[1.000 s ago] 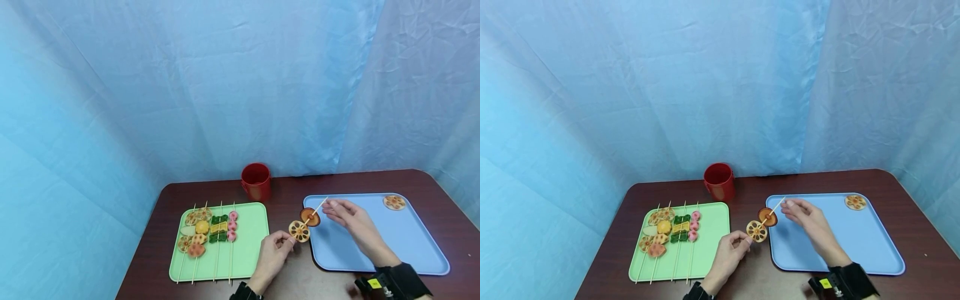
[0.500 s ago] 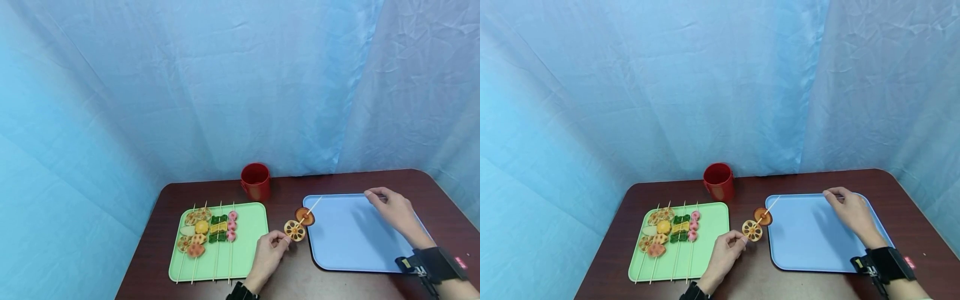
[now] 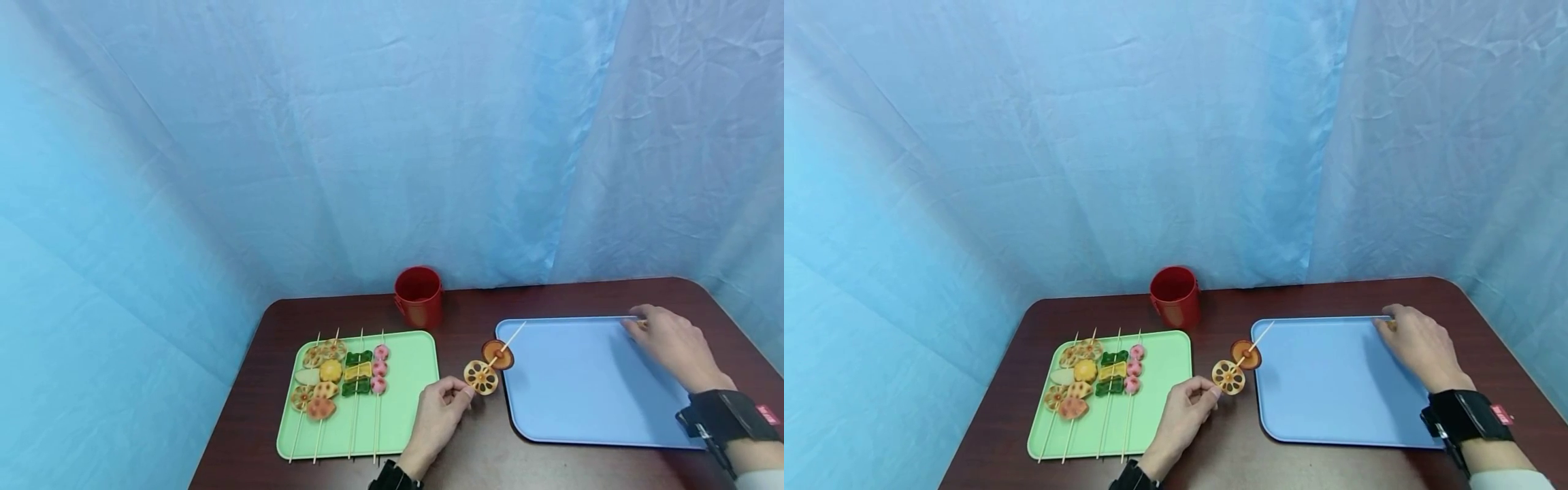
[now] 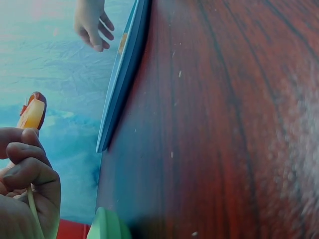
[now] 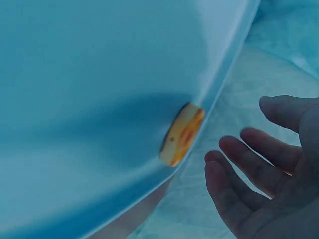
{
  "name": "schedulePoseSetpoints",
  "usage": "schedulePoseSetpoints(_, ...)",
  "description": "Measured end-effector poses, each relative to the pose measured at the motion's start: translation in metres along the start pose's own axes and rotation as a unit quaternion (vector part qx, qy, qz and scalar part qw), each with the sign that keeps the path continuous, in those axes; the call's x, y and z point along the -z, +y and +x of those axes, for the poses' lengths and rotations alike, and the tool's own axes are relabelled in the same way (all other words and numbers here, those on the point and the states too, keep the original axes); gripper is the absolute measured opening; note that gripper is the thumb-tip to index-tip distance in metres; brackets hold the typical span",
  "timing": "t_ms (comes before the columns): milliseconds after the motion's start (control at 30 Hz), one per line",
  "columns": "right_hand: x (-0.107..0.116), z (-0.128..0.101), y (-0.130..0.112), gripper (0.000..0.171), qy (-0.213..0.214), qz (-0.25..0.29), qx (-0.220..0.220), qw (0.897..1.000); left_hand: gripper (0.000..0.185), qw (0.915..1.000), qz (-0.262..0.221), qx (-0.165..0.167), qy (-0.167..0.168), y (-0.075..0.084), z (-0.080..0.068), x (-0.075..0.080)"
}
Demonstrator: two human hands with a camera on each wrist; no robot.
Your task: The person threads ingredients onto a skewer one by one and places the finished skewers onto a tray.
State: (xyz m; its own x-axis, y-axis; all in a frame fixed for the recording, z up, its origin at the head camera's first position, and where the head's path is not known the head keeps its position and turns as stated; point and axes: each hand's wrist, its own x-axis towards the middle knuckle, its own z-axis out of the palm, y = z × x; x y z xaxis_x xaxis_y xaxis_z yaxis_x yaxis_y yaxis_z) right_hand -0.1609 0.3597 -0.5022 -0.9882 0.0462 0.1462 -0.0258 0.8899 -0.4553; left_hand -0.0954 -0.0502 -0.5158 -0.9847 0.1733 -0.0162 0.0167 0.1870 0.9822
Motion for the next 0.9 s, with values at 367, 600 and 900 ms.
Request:
schedulePoseSetpoints(367, -0.002, 0.003, 0.013, 0.035, -0.057, -0.031, 0.002, 0.998, 0.02, 0.9998, 0.001, 0.017, -0.002, 0.001, 0.0, 0.001)
schedulePoseSetpoints(600, -0.003, 0.004, 0.014, 0.024, -0.058, -0.048, 0.007, 0.997, 0.02, 0.9997, 0.002, 0.023, -0.007, 0.0, 0.001, 0.002)
schedulePoseSetpoints(900, -0.005, 0.004, 0.014, 0.026, -0.047, -0.057, 0.029, 0.997, 0.019, 0.9998, 0.006, 0.018, -0.003, -0.001, 0.001, 0.002)
